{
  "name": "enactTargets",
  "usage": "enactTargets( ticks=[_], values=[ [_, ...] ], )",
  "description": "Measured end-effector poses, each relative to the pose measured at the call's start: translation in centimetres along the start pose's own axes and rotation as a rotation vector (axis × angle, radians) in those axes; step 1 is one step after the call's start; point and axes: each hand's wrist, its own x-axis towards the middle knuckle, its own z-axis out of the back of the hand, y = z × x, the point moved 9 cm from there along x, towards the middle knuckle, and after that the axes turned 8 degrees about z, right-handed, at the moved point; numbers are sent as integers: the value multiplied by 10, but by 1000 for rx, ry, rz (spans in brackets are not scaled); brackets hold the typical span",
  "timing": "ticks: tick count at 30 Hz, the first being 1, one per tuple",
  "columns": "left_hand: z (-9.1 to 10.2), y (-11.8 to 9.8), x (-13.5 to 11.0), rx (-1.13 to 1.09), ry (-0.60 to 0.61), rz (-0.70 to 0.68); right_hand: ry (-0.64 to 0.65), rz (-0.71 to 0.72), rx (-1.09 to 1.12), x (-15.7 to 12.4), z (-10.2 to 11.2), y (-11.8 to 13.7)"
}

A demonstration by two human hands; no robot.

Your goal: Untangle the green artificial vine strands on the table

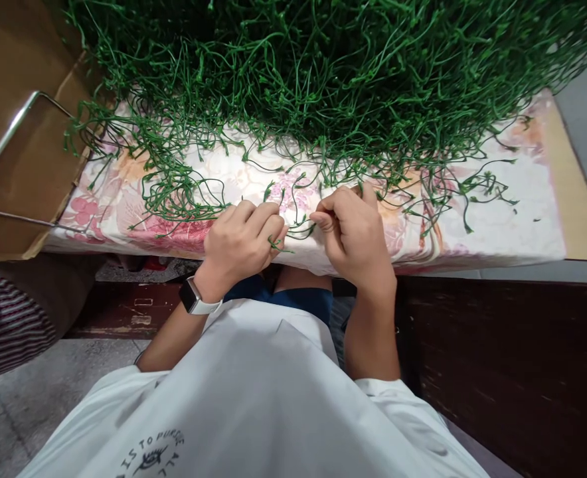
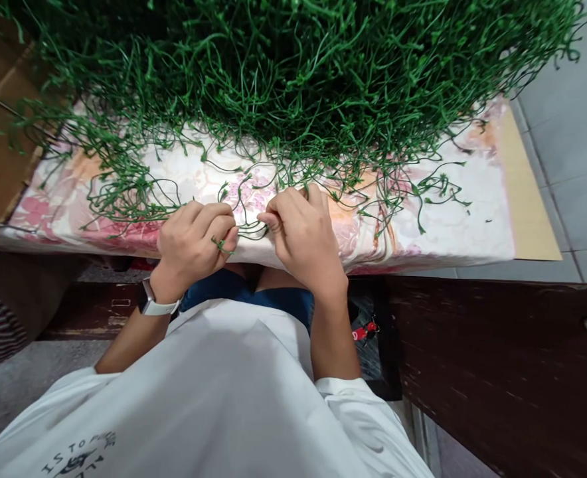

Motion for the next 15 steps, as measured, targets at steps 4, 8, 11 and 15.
enactTargets(
  ticks=[4,8,11,15],
  values=[
    [-1,1,-2,6,-15,9,-29,-23,137,-1,5,-1],
    [-2,-1,0,32,-2,-9,-47,-100,256,-4,4,-9],
    [-2,-3,3,39,9,-30,-52,-129,320,-6,0,-13],
    [-2,-6,4,42,12,-55,-128,-183,322,-6,2,-19]
  ],
)
